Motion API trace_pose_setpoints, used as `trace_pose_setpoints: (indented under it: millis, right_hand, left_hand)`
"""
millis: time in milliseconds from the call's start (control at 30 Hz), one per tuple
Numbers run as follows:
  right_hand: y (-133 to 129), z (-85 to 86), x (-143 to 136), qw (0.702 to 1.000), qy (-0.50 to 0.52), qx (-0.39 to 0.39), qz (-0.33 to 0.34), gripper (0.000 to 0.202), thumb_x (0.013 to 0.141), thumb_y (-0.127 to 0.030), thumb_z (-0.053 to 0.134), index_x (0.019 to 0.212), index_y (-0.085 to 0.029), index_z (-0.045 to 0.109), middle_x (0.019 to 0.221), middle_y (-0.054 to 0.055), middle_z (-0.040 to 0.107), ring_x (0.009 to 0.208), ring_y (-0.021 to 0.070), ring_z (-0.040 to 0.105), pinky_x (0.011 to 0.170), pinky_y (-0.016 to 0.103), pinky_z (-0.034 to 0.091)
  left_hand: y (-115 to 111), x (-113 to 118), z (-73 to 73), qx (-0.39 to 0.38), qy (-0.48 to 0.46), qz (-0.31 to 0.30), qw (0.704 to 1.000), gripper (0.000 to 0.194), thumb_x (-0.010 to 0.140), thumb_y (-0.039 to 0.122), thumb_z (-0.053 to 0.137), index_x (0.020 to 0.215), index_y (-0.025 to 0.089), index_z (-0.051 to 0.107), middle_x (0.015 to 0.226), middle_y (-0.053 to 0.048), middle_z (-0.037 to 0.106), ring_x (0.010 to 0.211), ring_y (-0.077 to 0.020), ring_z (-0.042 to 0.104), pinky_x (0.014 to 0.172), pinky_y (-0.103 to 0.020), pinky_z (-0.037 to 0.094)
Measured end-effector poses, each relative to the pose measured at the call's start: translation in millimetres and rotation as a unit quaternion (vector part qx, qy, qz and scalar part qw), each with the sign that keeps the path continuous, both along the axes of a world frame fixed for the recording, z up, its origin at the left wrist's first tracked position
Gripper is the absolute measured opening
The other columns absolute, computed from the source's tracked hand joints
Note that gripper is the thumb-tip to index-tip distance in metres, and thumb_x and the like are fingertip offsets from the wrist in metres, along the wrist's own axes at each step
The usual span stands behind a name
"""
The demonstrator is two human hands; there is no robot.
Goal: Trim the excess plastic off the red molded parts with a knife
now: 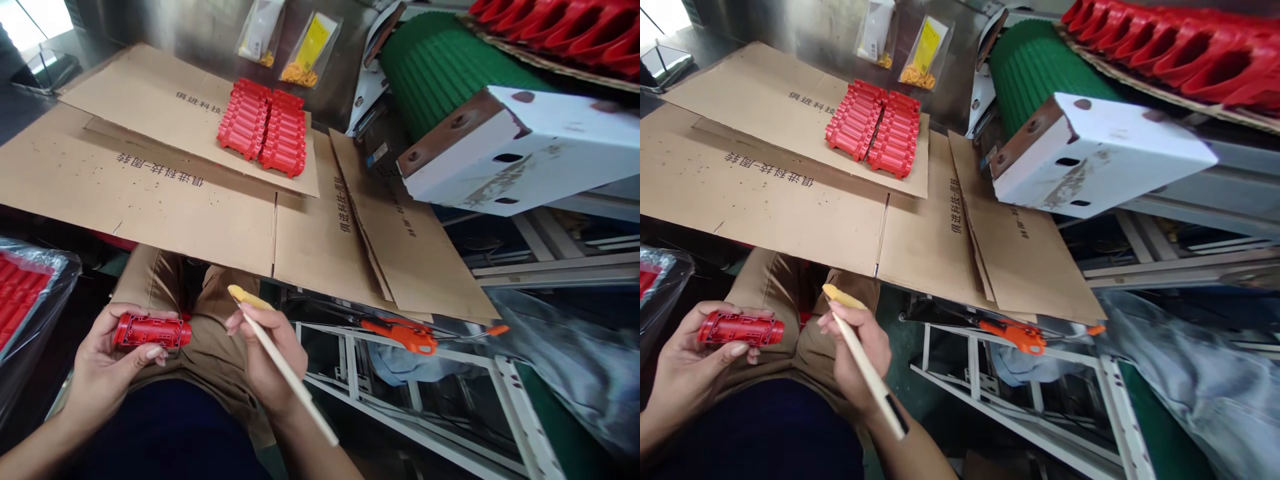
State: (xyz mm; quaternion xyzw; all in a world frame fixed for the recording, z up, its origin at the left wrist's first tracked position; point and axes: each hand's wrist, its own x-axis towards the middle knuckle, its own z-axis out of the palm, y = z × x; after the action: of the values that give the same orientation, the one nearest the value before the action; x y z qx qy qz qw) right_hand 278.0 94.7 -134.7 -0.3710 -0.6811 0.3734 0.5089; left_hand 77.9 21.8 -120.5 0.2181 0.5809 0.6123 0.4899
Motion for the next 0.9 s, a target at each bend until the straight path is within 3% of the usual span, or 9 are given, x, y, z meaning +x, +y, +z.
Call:
trace_pose_setpoints:
  millis: [200, 433, 567, 633, 733, 767, 800, 833, 900]
  right_hand:
    - [-1.3, 4.0, -7.0, 0.997, 0.014, -0.012, 0.076, 0.017, 0.104, -0.027, 0.074, 0.120, -0.027, 0.080, 0.120, 0.008, 0.082, 0.117, 0.0244, 0.077, 0.103, 0.039, 0.067]
    - [-1.2, 3.5, -14.6, 0.995, -0.003, 0.021, 0.101, 0.021, 0.107, -0.024, 0.068, 0.126, -0.025, 0.076, 0.122, 0.009, 0.080, 0.111, 0.0205, 0.077, 0.098, 0.032, 0.066]
    - [-1.1, 3.3, -14.7, 0.995, -0.019, 0.016, 0.100, 0.020, 0.107, -0.025, 0.068, 0.125, -0.026, 0.076, 0.120, 0.008, 0.081, 0.109, 0.0199, 0.079, 0.096, 0.030, 0.066]
    - [-1.0, 2.6, -11.6, 0.995, -0.039, 0.018, 0.091, 0.020, 0.106, -0.025, 0.068, 0.125, -0.027, 0.076, 0.115, 0.007, 0.083, 0.107, 0.0207, 0.080, 0.095, 0.031, 0.067]
    - [1.4, -0.8, -4.1, 0.996, -0.062, 0.029, 0.062, 0.021, 0.105, -0.023, 0.068, 0.123, -0.028, 0.077, 0.107, 0.006, 0.085, 0.102, 0.0223, 0.082, 0.093, 0.032, 0.069]
    - [3.2, -2.5, -1.6, 0.996, -0.066, 0.033, 0.058, 0.021, 0.105, -0.022, 0.068, 0.122, -0.028, 0.078, 0.106, 0.006, 0.085, 0.100, 0.0228, 0.082, 0.091, 0.033, 0.070]
    - [5.3, -4.3, 0.3, 0.995, -0.069, 0.036, 0.060, 0.022, 0.104, -0.022, 0.068, 0.122, -0.028, 0.078, 0.106, 0.006, 0.085, 0.099, 0.0233, 0.083, 0.089, 0.033, 0.070]
    - [7.6, -6.1, 1.6, 0.994, -0.072, 0.039, 0.067, 0.022, 0.104, -0.021, 0.068, 0.123, -0.028, 0.078, 0.107, 0.007, 0.085, 0.099, 0.0238, 0.083, 0.088, 0.033, 0.071]
    - [11.9, -9.1, 2.0, 0.992, -0.077, 0.047, 0.087, 0.025, 0.104, -0.021, 0.069, 0.126, -0.028, 0.077, 0.107, 0.007, 0.085, 0.099, 0.0245, 0.083, 0.087, 0.033, 0.071]
  left_hand:
    - [1.5, -2.0, -4.5, -0.001, -0.037, -0.043, 0.998, 0.044, 0.075, 0.030, 0.098, 0.106, 0.023, 0.068, 0.108, -0.008, 0.085, 0.068, -0.0176, 0.076, 0.063, -0.028, 0.066]
    - [2.2, -3.1, -22.6, 0.044, -0.093, -0.096, 0.990, 0.048, 0.084, 0.026, 0.091, 0.123, 0.023, 0.064, 0.106, -0.006, 0.084, 0.067, -0.0142, 0.074, 0.063, -0.026, 0.064]
    - [1.3, -2.6, -32.4, 0.055, -0.099, -0.087, 0.990, 0.052, 0.084, 0.031, 0.091, 0.124, 0.025, 0.058, 0.099, -0.004, 0.082, 0.066, -0.0156, 0.074, 0.057, -0.025, 0.062]
    - [9.8, -19.0, -24.2, 0.058, -0.071, -0.068, 0.993, 0.051, 0.086, 0.042, 0.090, 0.123, 0.025, 0.059, 0.087, -0.002, 0.079, 0.055, -0.0137, 0.068, 0.049, -0.023, 0.056]
    - [42.7, -76.3, 14.5, 0.065, 0.127, -0.003, 0.990, 0.053, 0.090, 0.056, 0.081, 0.128, 0.022, 0.066, 0.087, -0.002, 0.078, 0.064, -0.0171, 0.072, 0.057, -0.026, 0.060]
    - [58.2, -101.7, 32.5, 0.063, 0.263, 0.031, 0.962, 0.052, 0.093, 0.056, 0.077, 0.128, 0.019, 0.069, 0.093, -0.003, 0.079, 0.074, -0.0185, 0.075, 0.064, -0.027, 0.061]
    - [75.0, -128.0, 50.8, 0.037, 0.430, 0.049, 0.901, 0.051, 0.098, 0.053, 0.071, 0.131, 0.014, 0.070, 0.103, -0.004, 0.080, 0.090, -0.0214, 0.078, 0.077, -0.028, 0.062]
    - [92.4, -153.9, 67.9, -0.003, 0.585, 0.059, 0.809, 0.051, 0.100, 0.052, 0.067, 0.128, 0.010, 0.072, 0.107, -0.003, 0.079, 0.104, -0.0262, 0.078, 0.086, -0.033, 0.061]
    - [127.8, -199.7, 92.8, -0.023, 0.659, 0.065, 0.749, 0.049, 0.094, 0.052, 0.070, 0.107, 0.005, 0.075, 0.106, -0.001, 0.079, 0.126, -0.0381, 0.071, 0.090, -0.039, 0.058]
